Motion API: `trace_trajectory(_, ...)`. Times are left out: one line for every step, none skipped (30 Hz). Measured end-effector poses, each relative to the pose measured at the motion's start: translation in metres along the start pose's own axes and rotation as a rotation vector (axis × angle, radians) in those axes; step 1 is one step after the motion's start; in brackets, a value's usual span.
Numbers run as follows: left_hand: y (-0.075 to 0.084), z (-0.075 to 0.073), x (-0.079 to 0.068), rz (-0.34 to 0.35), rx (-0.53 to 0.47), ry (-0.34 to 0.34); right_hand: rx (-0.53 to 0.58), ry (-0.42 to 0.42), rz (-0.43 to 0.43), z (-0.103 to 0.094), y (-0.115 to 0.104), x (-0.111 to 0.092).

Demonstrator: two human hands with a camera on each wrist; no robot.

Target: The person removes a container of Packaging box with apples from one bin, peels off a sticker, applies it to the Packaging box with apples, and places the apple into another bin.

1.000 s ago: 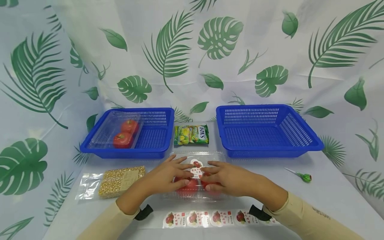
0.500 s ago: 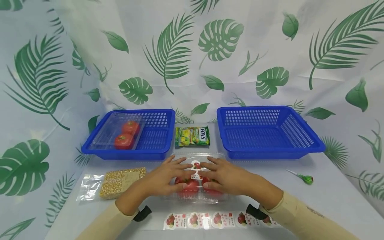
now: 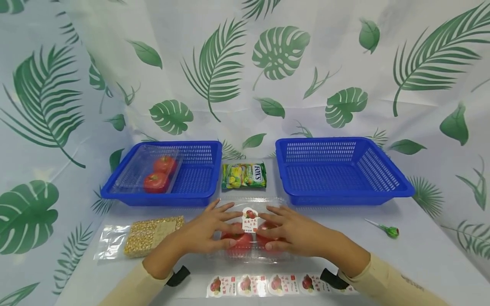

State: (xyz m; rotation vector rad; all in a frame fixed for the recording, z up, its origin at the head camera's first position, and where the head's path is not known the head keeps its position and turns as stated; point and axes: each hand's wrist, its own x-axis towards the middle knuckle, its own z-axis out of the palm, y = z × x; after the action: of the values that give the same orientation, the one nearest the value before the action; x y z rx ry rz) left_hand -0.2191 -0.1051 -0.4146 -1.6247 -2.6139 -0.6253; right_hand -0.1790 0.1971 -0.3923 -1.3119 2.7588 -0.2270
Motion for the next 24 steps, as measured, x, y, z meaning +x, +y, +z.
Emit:
trace_trajectory(0.000,0.000,0.000,-0.003,-0.002,0.015,0.007,0.014,-0.002,0.001,0.001,0.000)
trace_trajectory(0.000,0.001,-0.001,-0.014,0.004,0.032,0.020,0.033,-0.002,0.002,0.002,-0.001)
trace_trajectory(0.000,0.003,-0.003,-0.030,0.014,0.053,0.033,0.054,0.000,0.003,0.003,-0.001)
trace_trajectory(0.000,0.004,-0.005,-0.054,0.021,0.076,0.046,0.077,0.006,0.005,0.004,-0.002)
trace_trajectory(0.000,0.006,-0.007,-0.084,0.030,0.102,0.057,0.103,0.015,0.006,0.006,-0.004)
trace_trajectory(0.001,0.008,-0.010,-0.122,0.040,0.127,0.071,0.132,0.027,0.008,0.007,-0.005)
trace_trajectory(0.002,0.009,-0.013,-0.164,0.050,0.155,0.080,0.171,0.039,0.010,0.009,-0.007)
trace_trajectory(0.002,0.011,-0.016,-0.209,0.069,0.182,0.086,0.216,0.052,0.012,0.011,-0.010)
trace_trajectory(0.003,0.013,-0.020,-0.250,0.073,0.210,0.090,0.264,0.069,0.014,0.013,-0.012)
trace_trajectory(0.005,0.014,-0.024,-0.294,0.070,0.236,0.093,0.313,0.085,0.016,0.015,-0.015)
trace_trajectory(0.006,0.016,-0.028,-0.332,0.070,0.259,0.097,0.364,0.103,0.017,0.017,-0.018)
trace_trajectory(0.008,0.016,-0.031,-0.370,0.061,0.279,0.102,0.413,0.124,0.018,0.020,-0.021)
trace_trajectory(0.009,0.017,-0.034,-0.406,0.049,0.294,0.101,0.455,0.146,0.019,0.022,-0.024)
trace_trajectory(0.011,0.017,-0.036,-0.444,0.031,0.304,0.101,0.489,0.173,0.020,0.024,-0.026)
trace_trajectory(0.012,0.017,-0.038,-0.480,-0.002,0.309,0.105,0.509,0.205,0.020,0.025,-0.029)
trace_trajectory(0.013,0.017,-0.040,-0.516,-0.034,0.311,0.110,0.521,0.237,0.021,0.027,-0.032)
trace_trajectory(0.014,0.016,-0.041,-0.556,-0.078,0.304,0.123,0.523,0.273,0.021,0.028,-0.034)
trace_trajectory(0.015,0.016,-0.042,-0.595,-0.135,0.296,0.139,0.516,0.312,0.021,0.029,-0.036)
trace_trajectory(0.015,0.016,-0.043,-0.633,-0.201,0.287,0.161,0.502,0.348,0.021,0.030,-0.038)
trace_trajectory(0.015,0.016,-0.043,-0.667,-0.282,0.281,0.189,0.484,0.389,0.021,0.030,-0.039)
trace_trajectory(0.015,0.016,-0.043,-0.692,-0.360,0.279,0.223,0.461,0.429,0.021,0.031,-0.041)
trace_trajectory(0.014,0.016,-0.042,-0.712,-0.437,0.279,0.259,0.440,0.465,0.021,0.032,-0.041)
trace_trajectory(0.012,0.016,-0.042,-0.733,-0.516,0.278,0.295,0.417,0.501,0.021,0.033,-0.042)
trace_trajectory(0.010,0.016,-0.041,-0.743,-0.600,0.277,0.327,0.396,0.530,0.021,0.034,-0.042)
